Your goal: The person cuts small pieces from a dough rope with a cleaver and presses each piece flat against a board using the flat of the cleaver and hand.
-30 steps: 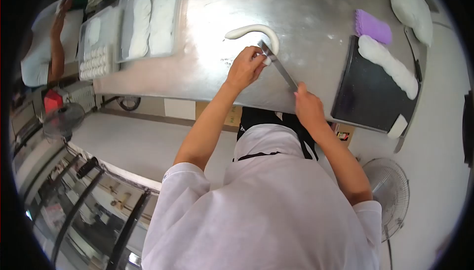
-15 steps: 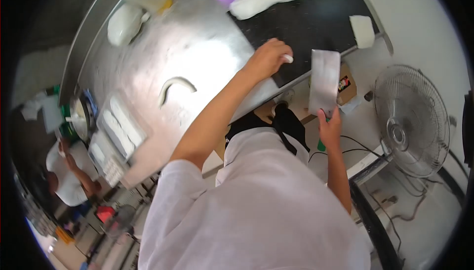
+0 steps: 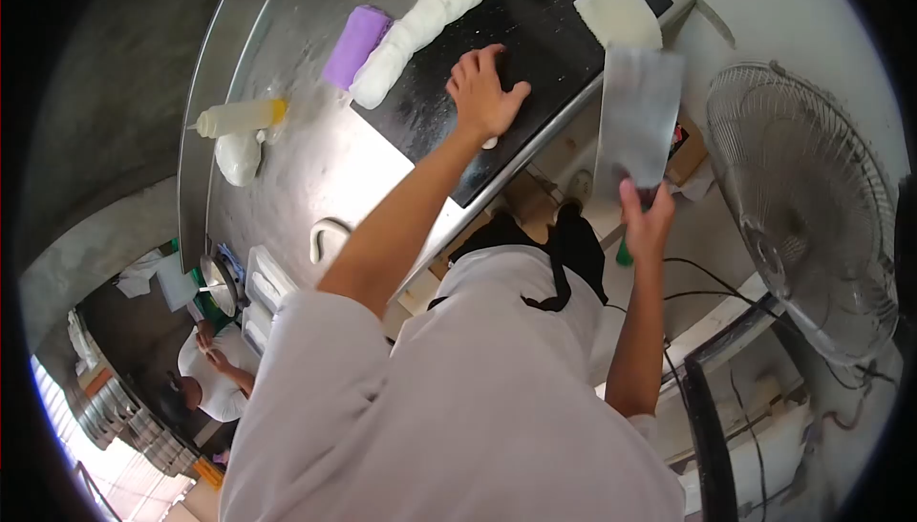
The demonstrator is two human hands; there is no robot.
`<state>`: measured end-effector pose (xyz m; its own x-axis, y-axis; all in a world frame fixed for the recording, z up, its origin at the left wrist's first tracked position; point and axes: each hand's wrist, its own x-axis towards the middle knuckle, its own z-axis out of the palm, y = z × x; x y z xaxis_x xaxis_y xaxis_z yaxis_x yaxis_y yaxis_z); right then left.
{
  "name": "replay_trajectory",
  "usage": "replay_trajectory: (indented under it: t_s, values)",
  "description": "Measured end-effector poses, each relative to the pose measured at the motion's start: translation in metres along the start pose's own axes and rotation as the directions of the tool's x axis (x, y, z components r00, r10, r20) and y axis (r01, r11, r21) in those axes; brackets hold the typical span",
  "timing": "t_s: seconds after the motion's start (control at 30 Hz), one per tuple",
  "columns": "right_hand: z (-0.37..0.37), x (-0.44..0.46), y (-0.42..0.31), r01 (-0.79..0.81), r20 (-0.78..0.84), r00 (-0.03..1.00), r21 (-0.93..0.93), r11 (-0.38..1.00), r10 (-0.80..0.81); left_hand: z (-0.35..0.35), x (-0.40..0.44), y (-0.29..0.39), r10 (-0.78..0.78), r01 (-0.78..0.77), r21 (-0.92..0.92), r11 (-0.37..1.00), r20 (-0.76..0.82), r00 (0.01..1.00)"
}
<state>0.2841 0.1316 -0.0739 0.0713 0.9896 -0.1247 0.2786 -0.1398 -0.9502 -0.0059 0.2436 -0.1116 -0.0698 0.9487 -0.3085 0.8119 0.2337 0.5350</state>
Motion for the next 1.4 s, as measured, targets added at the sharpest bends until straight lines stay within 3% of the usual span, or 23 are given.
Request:
replay_trajectory:
  t_s: [0.03, 0.07, 0.13, 0.27, 0.3, 0.33, 0.37, 0.43, 0.47, 0.6, 0.63, 0.7, 0.83, 1.0, 1.07, 1.1, 1.2, 1.23, 1.27, 1.3, 1.33, 1.37, 1.4]
  values:
    - [0.000, 0.025, -0.015, -0.014, 0.016, 1.000, 0.138, 0.990, 0.012, 0.019, -0.004, -0.003, 0.020, -0.014, 0.017, 1.000, -0.436, 0.900]
    - [0.001, 0.053, -0.028, -0.028, 0.036, 0.999, 0.269, 0.963, 0.019, 0.024, -0.009, -0.002, 0.001, 0.001, 0.003, 1.000, -0.437, 0.900]
    - [0.008, 0.105, -0.049, 0.029, 0.007, 0.999, 0.342, 0.939, -0.033, 0.025, -0.010, -0.001, 0.065, 0.036, 0.272, 0.962, -0.354, 0.933]
    - [0.023, 0.170, -0.023, 0.114, -0.029, 0.993, 0.428, 0.896, -0.113, 0.002, -0.013, 0.005, 0.091, -0.028, 0.231, 0.973, -0.267, 0.959]
    - [0.027, 0.177, -0.001, 0.094, -0.062, 0.995, 0.412, 0.906, -0.075, 0.001, -0.013, 0.003, 0.069, -0.010, 0.212, 0.977, -0.271, 0.960]
    - [0.031, 0.180, 0.024, -0.098, -0.067, 0.991, 0.241, 0.966, 0.117, 0.000, -0.016, 0.001, 0.109, -0.075, 0.150, 0.986, -0.233, 0.966]
    - [0.030, 0.191, 0.048, -0.104, -0.045, 0.992, 0.226, 0.969, 0.117, 0.000, -0.016, -0.001, 0.153, -0.138, 0.089, 0.986, -0.204, 0.967]
    - [0.027, 0.202, 0.081, -0.157, -0.077, 0.987, -0.245, 0.957, 0.143, -0.001, -0.016, 0.002, 0.173, -0.161, 0.072, 0.984, -0.226, 0.959]
    - [0.028, 0.216, 0.023, -0.419, -0.060, 0.906, -0.278, 0.864, 0.420, -0.001, -0.017, 0.002, 0.197, -0.189, 0.056, 0.980, -0.198, 0.960]
    - [0.023, 0.245, -0.017, -0.400, -0.096, 0.916, -0.261, 0.878, 0.389, 0.001, -0.018, 0.005, 0.255, -0.258, 0.006, 0.966, -0.162, 0.953]
    - [0.027, 0.239, -0.015, -0.391, -0.093, 0.920, -0.261, 0.883, 0.381, 0.001, -0.019, 0.003, 0.263, -0.272, -0.042, 0.961, -0.155, 0.952]
    - [0.037, 0.203, 0.004, -0.279, -0.218, 0.937, 0.006, 0.960, 0.273, -0.001, -0.022, 0.003, 0.275, -0.288, -0.065, 0.955, -0.159, 0.948]
    - [0.047, 0.152, 0.014, -0.498, -0.143, 0.867, -0.208, 0.842, 0.478, -0.005, -0.011, 0.001, 0.389, -0.407, -0.068, 0.911, -0.180, 0.903]
    - [0.047, 0.054, -0.021, -0.429, -0.247, 0.890, -0.173, 0.887, 0.382, 0.001, -0.001, -0.001, 0.475, -0.508, -0.048, 0.860, -0.287, 0.832]
    - [0.048, -0.004, -0.018, -0.459, -0.299, 0.867, -0.165, 0.873, 0.399, 0.010, 0.025, -0.007, 0.404, -0.552, -0.265, 0.790, -0.452, 0.796]
    - [0.048, -0.032, -0.014, -0.483, -0.290, 0.857, -0.168, 0.859, 0.425, 0.002, 0.040, 0.002, 0.292, -0.469, -0.477, 0.743, -0.399, 0.869]
    - [0.059, -0.108, -0.006, -0.580, -0.272, 0.795, -0.081, 0.811, 0.542, -0.015, 0.023, 0.019, 0.159, -0.335, -0.592, 0.733, -0.329, 0.931]
    - [0.061, -0.118, -0.004, -0.580, -0.282, 0.791, -0.063, 0.812, 0.543, -0.006, -0.010, 0.006, 0.380, -0.475, -0.150, 0.867, -0.417, 0.826]
    - [0.066, -0.129, -0.004, -0.595, -0.252, 0.790, -0.095, 0.798, 0.559, -0.001, -0.029, -0.006, 0.611, -0.516, 0.329, 0.791, -0.384, 0.692]
    - [0.067, -0.142, -0.008, -0.616, -0.215, 0.783, -0.137, 0.776, 0.584, 0.000, -0.036, -0.014, 0.622, -0.527, 0.332, 0.782, -0.368, 0.692]
    - [0.072, -0.138, -0.004, -0.612, -0.241, 0.780, -0.104, 0.784, 0.577, -0.001, -0.023, -0.016, 0.590, -0.514, 0.290, 0.807, -0.400, 0.702]
    - [0.073, -0.131, -0.006, -0.492, -0.151, 0.870, -0.200, 0.847, 0.470, 0.001, -0.020, -0.020, 0.537, -0.486, 0.232, 0.843, -0.424, 0.729]
    - [0.075, -0.125, -0.009, -0.351, -0.042, 0.935, -0.260, 0.900, 0.353, -0.002, -0.008, -0.024, 0.299, -0.477, -0.294, 0.828, -0.488, 0.820]
